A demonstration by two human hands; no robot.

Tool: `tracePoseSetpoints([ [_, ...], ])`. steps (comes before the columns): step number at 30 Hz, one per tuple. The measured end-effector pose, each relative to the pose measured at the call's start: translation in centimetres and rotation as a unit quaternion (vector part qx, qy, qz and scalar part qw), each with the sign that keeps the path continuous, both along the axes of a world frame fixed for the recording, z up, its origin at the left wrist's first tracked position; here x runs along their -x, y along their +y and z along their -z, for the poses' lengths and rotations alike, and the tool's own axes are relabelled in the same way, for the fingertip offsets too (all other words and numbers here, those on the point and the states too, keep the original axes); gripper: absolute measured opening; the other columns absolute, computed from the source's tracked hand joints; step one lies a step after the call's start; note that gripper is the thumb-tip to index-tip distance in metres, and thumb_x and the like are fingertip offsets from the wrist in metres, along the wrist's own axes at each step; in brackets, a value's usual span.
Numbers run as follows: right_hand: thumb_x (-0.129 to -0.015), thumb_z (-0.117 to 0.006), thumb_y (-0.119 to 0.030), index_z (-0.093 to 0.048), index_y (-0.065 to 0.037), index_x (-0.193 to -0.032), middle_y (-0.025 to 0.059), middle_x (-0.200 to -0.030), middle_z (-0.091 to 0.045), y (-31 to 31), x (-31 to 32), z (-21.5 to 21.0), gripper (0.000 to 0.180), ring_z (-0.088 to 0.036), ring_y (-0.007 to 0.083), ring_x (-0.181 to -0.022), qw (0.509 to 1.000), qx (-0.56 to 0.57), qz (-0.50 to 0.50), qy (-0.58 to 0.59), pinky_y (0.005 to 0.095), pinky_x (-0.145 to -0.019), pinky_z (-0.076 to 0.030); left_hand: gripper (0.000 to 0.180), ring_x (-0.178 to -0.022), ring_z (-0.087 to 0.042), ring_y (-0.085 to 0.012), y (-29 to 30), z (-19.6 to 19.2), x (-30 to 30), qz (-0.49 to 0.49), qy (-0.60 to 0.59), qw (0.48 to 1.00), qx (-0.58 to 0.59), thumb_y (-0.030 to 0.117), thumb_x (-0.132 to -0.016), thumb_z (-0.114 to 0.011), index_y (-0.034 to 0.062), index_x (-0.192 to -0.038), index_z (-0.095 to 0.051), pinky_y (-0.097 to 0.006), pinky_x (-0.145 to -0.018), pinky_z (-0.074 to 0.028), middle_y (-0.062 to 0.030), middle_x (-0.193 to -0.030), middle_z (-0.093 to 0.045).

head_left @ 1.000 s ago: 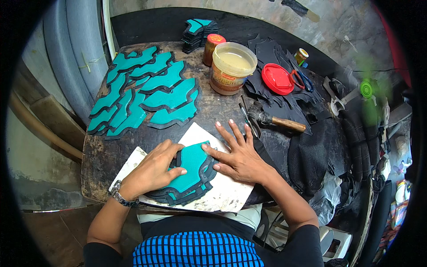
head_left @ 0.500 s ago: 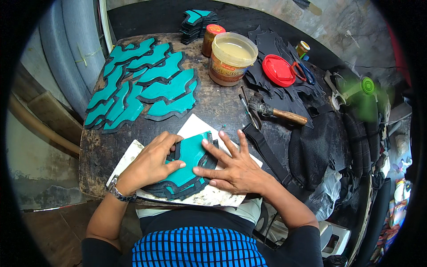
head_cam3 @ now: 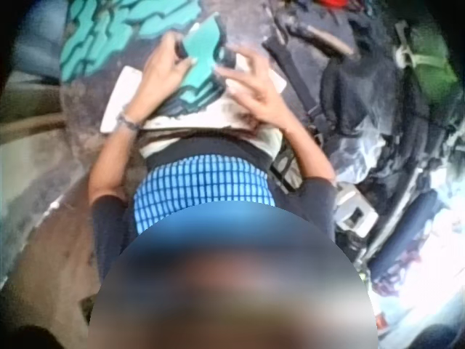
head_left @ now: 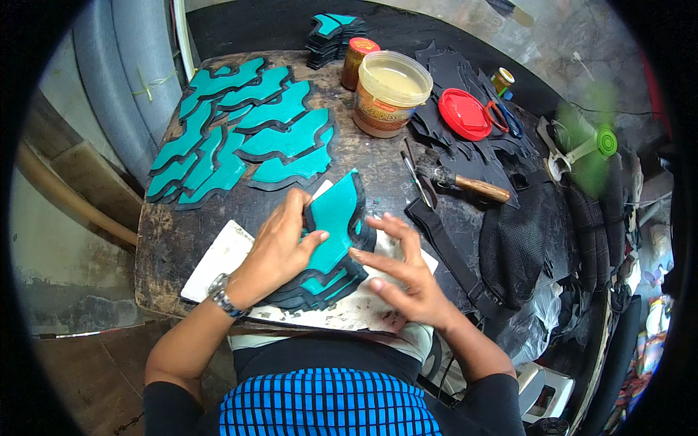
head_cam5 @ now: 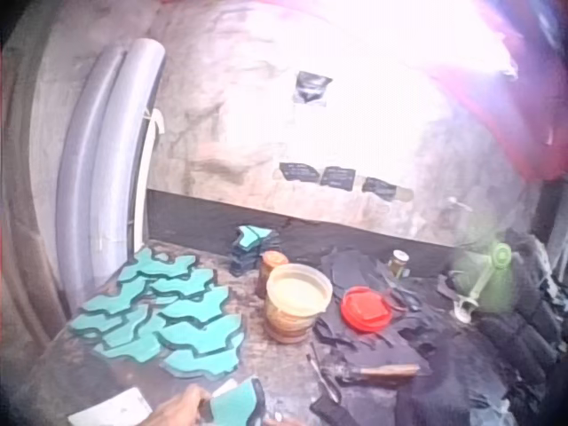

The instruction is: The person repeatedly applies a liquid from a container to the edges of teal and black foam pieces, then presses them together to bond. They stack the assembled pieces and later use scissors to trim the edges of a stack of black foam pieces.

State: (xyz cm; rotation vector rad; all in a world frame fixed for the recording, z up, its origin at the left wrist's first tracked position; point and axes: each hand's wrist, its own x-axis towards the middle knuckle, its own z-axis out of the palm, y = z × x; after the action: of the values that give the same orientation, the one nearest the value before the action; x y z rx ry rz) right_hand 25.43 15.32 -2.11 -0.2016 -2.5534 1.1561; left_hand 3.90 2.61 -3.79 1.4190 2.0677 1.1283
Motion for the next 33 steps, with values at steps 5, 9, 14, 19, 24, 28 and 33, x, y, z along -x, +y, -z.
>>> tracePoseSetpoints([
  [5, -0.088, -0.067, -0.034, -0.051, -0.016, -0.144, 0.0208, -0.155, -0.031, -4.9, 1.2, 2.1, 0.061, -0.021, 0.0413, -0.146, 0.976, -0.211, 0.036, -0.045, 0.0646, -0.114, -0.012, 0.043, -0.084, -0.058, -0.0213, 0.8, 0.0, 0.1, -0.027, -0.069, 0.997, -0.030, 0.011, -0.084, -0.074, 0.0002, -0.115, -0.046, -0.035, -0.077, -0.049, -0.0137, -0.098, -0.058],
  [9, -0.090, -0.060, -0.046, -0.052, -0.010, -0.142, 0.0135, -0.159, -0.028, -6.4, 0.9, 2.9, 0.064, -0.016, 0.0331, -0.150, 0.912, -0.393, 0.083, -0.082, 0.0712, -0.113, -0.002, 0.068, -0.093, -0.055, -0.0153, -1.0, -1.2, 2.4, 0.056, -0.166, 0.983, 0.063, 0.009, -0.082, -0.077, -0.0006, -0.139, -0.041, -0.029, -0.082, -0.049, -0.0103, -0.107, -0.056],
  [14, -0.092, -0.057, -0.048, -0.053, -0.004, -0.140, 0.0143, -0.160, -0.026, -6.8, 0.6, 2.8, 0.065, -0.014, 0.0339, -0.151, 0.901, -0.412, 0.080, -0.108, 0.0709, -0.113, 0.000, 0.053, -0.092, -0.054, -0.0124, -2.9, -1.3, 4.1, 0.084, -0.175, 0.976, 0.100, 0.005, -0.082, -0.076, 0.0046, -0.132, -0.059, -0.027, -0.084, -0.048, -0.0056, -0.106, -0.056],
  [19, -0.092, -0.057, -0.049, -0.053, -0.001, -0.140, 0.0156, -0.161, -0.023, -7.0, 2.3, 3.1, 0.067, -0.013, 0.0356, -0.151, 0.922, -0.368, 0.073, -0.094, 0.0705, -0.113, -0.001, 0.037, -0.083, -0.053, -0.0114, -2.9, -1.0, 3.9, 0.092, -0.128, 0.985, 0.062, 0.005, -0.078, -0.078, 0.0026, -0.113, -0.066, -0.027, -0.075, -0.046, -0.0037, -0.101, -0.059],
  [24, -0.091, -0.059, -0.047, -0.053, 0.000, -0.139, 0.0148, -0.161, -0.023, -7.7, 3.0, 3.1, 0.068, -0.014, 0.0352, -0.151, 0.920, -0.373, 0.075, -0.088, 0.0713, -0.113, -0.003, 0.031, -0.076, -0.054, -0.0131, -2.9, -1.2, 3.9, 0.101, -0.094, 0.990, 0.035, 0.007, -0.076, -0.079, 0.0016, -0.101, -0.062, -0.029, -0.068, -0.046, -0.0045, -0.097, -0.060],
  [28, -0.090, -0.061, -0.041, -0.058, 0.001, -0.134, 0.0162, -0.160, -0.025, -8.6, 3.1, 3.0, 0.061, -0.013, 0.0396, -0.150, 0.882, -0.463, 0.060, -0.063, 0.0732, -0.112, -0.006, 0.032, -0.075, -0.054, -0.0157, -2.5, -1.2, 4.2, 0.128, -0.068, 0.989, 0.037, 0.008, -0.076, -0.078, 0.0012, -0.099, -0.057, -0.031, -0.068, -0.047, -0.0076, -0.094, -0.060],
  [33, -0.087, -0.065, -0.039, -0.062, -0.001, -0.129, 0.0151, -0.158, -0.027, -9.8, 3.6, 3.1, 0.057, -0.015, 0.0371, -0.150, 0.875, -0.480, 0.039, -0.051, 0.0748, -0.111, -0.009, 0.029, -0.078, -0.054, -0.0156, -2.2, -1.3, 4.7, 0.154, -0.124, 0.979, 0.053, 0.008, -0.079, -0.076, -0.0003, -0.098, -0.056, -0.032, -0.069, -0.047, -0.0082, -0.088, -0.061],
])
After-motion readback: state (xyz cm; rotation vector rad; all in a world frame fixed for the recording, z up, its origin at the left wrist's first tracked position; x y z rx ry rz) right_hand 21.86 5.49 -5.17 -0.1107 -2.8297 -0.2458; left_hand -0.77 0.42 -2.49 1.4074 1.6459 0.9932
